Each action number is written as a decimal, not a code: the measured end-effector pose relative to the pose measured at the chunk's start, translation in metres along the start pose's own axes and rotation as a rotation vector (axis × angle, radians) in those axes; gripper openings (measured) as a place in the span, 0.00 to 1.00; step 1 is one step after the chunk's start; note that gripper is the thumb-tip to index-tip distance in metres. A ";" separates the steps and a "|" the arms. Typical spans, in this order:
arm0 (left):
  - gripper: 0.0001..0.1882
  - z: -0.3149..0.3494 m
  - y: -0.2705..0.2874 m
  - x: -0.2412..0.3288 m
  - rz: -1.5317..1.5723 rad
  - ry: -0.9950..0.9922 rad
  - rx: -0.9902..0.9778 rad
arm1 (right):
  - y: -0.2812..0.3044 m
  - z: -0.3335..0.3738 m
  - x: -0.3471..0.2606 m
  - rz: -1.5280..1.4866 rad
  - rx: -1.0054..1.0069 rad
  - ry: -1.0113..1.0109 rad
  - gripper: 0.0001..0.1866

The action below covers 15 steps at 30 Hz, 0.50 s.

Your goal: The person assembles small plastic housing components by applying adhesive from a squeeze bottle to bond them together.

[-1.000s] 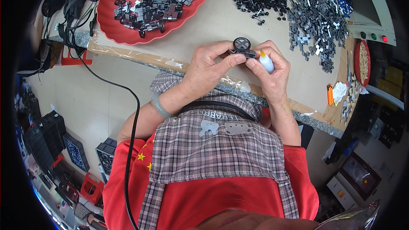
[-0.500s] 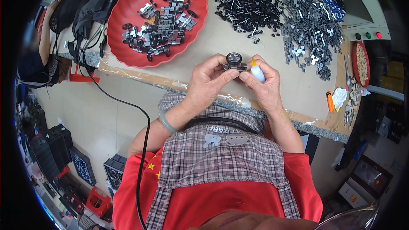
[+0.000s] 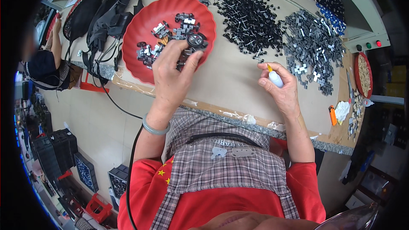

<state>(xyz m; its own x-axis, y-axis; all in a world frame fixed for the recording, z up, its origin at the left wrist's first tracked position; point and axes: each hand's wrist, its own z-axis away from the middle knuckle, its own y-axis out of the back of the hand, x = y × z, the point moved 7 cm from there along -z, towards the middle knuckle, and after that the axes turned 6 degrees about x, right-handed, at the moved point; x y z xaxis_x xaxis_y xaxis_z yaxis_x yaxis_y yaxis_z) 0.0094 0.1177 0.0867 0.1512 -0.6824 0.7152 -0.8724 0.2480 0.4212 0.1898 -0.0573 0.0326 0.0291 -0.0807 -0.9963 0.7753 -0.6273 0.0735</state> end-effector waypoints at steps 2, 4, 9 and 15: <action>0.14 -0.004 0.004 -0.013 -0.203 0.024 -0.026 | 0.000 -0.007 -0.008 0.020 -0.004 0.035 0.17; 0.16 -0.008 0.007 -0.013 -0.362 -0.072 -0.021 | -0.001 -0.017 -0.014 0.122 -0.019 0.071 0.15; 0.23 -0.007 0.010 -0.009 -0.439 -0.173 0.012 | -0.005 -0.066 -0.043 0.354 0.020 0.159 0.14; 0.18 0.012 -0.002 0.016 -0.139 -0.269 -0.012 | -0.013 -0.173 -0.053 0.541 0.142 0.367 0.14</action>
<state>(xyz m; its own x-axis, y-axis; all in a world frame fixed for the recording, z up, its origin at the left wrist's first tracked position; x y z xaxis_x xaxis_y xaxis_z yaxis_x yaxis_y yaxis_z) 0.0074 0.0979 0.0906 0.1387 -0.8678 0.4771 -0.8460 0.1466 0.5126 0.2874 0.0891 0.0769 0.6228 -0.1596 -0.7660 0.5011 -0.6704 0.5472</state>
